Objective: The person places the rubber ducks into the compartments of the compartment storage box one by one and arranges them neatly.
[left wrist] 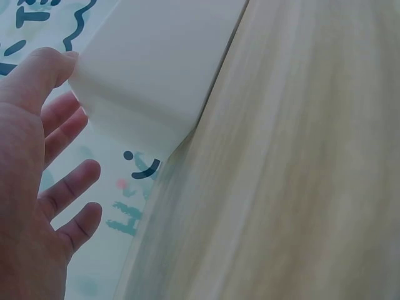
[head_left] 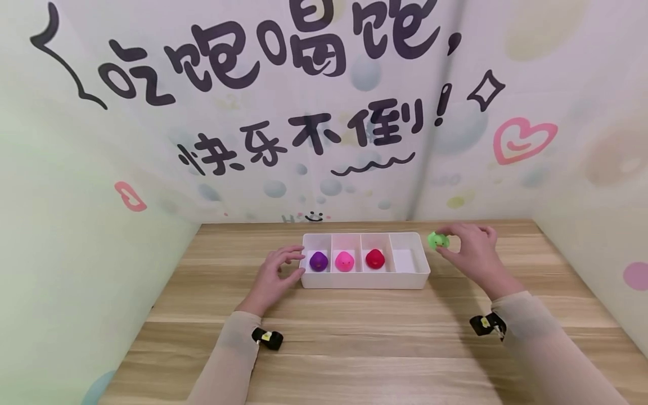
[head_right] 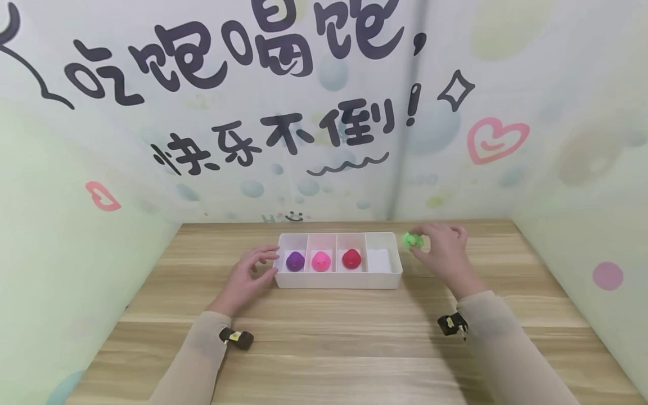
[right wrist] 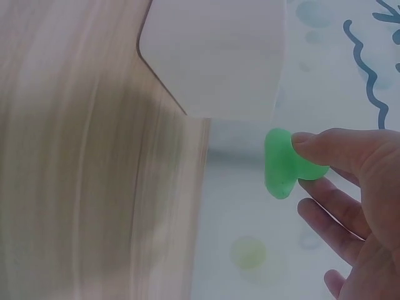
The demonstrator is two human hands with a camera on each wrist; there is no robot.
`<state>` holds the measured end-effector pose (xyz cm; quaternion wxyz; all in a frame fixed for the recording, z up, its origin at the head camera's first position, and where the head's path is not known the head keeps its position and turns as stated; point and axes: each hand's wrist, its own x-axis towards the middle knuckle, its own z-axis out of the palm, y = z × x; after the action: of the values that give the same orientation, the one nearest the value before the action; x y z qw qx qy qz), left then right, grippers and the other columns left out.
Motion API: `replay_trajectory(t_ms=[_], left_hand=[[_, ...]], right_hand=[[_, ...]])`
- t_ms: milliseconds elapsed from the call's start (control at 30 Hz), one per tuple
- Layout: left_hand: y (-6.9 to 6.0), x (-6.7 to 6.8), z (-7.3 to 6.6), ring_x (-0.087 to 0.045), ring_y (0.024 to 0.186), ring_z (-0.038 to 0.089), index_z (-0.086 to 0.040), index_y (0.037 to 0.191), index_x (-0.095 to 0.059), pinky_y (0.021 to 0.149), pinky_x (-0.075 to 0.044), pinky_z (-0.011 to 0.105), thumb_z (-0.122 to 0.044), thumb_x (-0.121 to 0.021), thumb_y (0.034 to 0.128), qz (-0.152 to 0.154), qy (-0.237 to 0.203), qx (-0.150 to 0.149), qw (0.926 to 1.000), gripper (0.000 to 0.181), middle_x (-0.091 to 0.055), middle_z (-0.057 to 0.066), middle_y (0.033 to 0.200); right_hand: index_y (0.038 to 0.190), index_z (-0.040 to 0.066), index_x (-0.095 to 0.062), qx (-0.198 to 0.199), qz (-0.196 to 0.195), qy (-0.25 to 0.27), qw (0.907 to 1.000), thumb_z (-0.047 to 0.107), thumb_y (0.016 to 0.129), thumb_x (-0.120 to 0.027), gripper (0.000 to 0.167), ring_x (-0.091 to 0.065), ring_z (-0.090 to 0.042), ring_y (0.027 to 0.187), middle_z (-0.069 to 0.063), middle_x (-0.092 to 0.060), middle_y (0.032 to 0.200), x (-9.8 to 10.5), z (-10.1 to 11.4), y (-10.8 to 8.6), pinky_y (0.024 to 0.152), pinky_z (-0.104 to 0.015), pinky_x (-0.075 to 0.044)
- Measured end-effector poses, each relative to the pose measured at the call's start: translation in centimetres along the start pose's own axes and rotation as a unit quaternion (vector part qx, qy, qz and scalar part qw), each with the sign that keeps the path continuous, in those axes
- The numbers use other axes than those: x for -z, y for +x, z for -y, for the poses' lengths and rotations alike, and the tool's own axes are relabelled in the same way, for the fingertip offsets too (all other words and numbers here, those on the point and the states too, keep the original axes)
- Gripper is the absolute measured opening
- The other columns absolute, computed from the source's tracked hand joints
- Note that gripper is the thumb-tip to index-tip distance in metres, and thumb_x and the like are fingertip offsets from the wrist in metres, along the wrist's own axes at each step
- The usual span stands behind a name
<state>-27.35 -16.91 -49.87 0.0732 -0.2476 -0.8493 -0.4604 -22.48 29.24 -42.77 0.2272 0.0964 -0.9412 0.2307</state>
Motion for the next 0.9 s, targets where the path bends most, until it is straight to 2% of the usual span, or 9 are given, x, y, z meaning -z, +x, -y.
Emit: replay_trajectory(t_ms=[133,467,900], left_hand=[[0.0,-0.2,0.0,-0.057,0.116,0.038,-0.017,0.121,-0.071,0.09,-0.048,0.053,-0.032,-0.074,0.096,0.001,-0.005,0.005,1.0,0.029,-0.059,-0.011,0.147],[-0.2,0.0,-0.1,-0.058,0.115,0.034,-0.013,0.122,-0.071,0.089,-0.049,0.049,-0.024,-0.076,0.0948,-0.002,0.005,-0.001,1.0,0.03,-0.06,-0.008,0.146],[0.1,-0.1,-0.4,-0.058,0.116,0.033,-0.018,0.122,-0.071,0.091,-0.048,0.047,-0.026,-0.076,0.095,-0.002,0.006,0.007,1.0,0.029,-0.059,-0.008,0.147]], right_hand=[[0.111,0.009,-0.073,-0.002,0.001,0.002,1.0,0.009,0.081,-0.085,0.032,-0.062,-0.04,0.109,-0.016,-0.076,0.112,0.1,0.1,0.0,0.097,-0.065,-0.022],[0.115,0.008,-0.074,-0.014,0.012,0.012,0.9998,0.01,0.082,-0.085,0.034,-0.063,-0.038,0.112,-0.016,-0.076,0.115,-0.6,0.6,0.1,0.098,-0.064,-0.023],[0.115,0.01,-0.074,-0.009,0.011,0.018,0.9997,0.012,0.084,-0.084,0.033,-0.064,-0.036,0.112,-0.013,-0.076,0.115,-1.2,1.2,0.7,0.101,-0.063,-0.022]])
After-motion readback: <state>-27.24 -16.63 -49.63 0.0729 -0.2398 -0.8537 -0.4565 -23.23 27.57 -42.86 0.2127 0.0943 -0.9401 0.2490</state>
